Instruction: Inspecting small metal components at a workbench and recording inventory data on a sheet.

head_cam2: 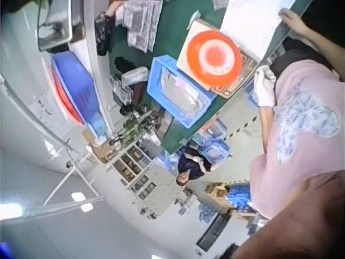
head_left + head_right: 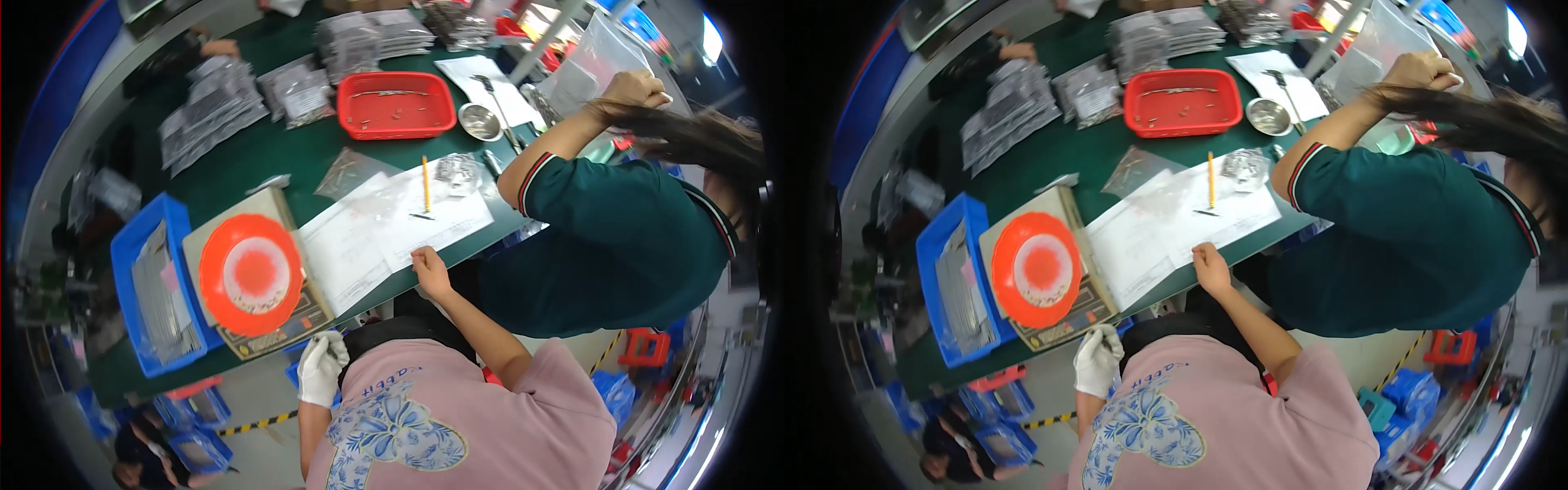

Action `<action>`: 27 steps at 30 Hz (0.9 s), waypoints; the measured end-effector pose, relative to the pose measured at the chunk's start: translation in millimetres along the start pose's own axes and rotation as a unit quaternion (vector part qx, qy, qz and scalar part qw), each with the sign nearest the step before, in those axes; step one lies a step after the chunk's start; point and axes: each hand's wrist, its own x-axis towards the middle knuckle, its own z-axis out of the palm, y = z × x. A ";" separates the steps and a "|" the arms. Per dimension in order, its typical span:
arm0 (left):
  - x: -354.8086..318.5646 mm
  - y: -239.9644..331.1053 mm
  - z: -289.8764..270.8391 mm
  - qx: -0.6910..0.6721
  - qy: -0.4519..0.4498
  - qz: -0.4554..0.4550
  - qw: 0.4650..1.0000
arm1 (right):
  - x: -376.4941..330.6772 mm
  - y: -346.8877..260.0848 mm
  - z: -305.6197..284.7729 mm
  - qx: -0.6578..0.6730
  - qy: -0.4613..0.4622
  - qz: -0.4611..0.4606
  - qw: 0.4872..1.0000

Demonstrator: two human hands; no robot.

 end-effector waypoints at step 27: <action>48.3 -25.6 61.7 -0.010 0.108 -0.070 0.992 | 216.8 28.1 -99.8 -0.409 0.126 0.036 0.903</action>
